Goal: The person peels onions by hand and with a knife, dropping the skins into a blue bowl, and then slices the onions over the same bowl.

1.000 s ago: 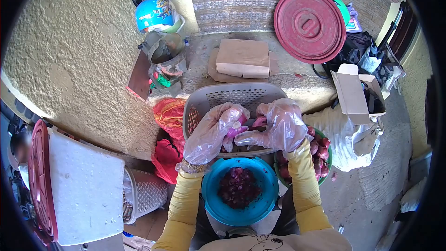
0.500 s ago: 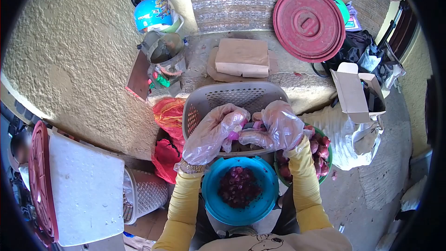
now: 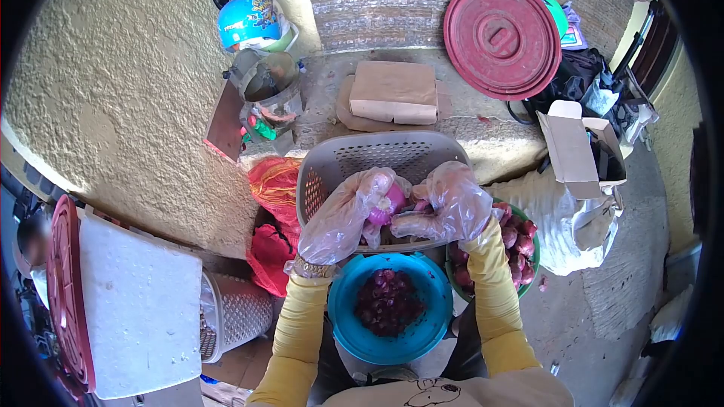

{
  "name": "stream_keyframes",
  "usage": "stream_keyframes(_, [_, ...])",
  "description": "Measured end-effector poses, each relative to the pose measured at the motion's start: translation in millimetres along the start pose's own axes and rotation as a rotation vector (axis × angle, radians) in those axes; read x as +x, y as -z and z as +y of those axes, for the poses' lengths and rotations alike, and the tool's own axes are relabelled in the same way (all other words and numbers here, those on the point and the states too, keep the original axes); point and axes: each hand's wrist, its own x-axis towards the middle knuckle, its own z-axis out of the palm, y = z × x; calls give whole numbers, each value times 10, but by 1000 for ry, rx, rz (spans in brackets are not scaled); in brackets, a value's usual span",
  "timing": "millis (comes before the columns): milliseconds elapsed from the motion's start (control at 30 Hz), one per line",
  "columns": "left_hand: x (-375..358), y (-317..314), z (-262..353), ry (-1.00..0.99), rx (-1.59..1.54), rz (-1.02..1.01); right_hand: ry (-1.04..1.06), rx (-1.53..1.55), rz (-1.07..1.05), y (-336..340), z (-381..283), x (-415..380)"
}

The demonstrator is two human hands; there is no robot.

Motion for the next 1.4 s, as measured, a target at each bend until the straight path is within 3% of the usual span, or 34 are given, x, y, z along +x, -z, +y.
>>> stream_keyframes(200, [-4,-37,47,77,96,133,44,-132,-131,66,-32,95])
stream_keyframes(267, [7,-23,15,87,77,169,-60,-1,-176,88,-57,131])
stream_keyframes(400, [15,11,20,92,83,152,-51,-59,-180,109,-35,144])
stream_keyframes(467, [-1,-9,41,28,49,153,-159,-114,-212,165,-83,172])
stream_keyframes(667, [-25,-66,61,-23,-30,130,-19,-265,87,64,-169,100])
stream_keyframes(900, [-5,-40,23,-54,-19,126,-105,-284,-41,47,-112,51])
stream_keyframes(1000, [-11,-52,48,-26,-21,130,14,-281,99,23,-70,50])
stream_keyframes(1167, [-2,-43,36,-43,-9,125,-120,-107,-100,12,21,74])
stream_keyframes(1400, [-7,-75,57,-89,23,127,-60,-232,-35,54,-77,90])
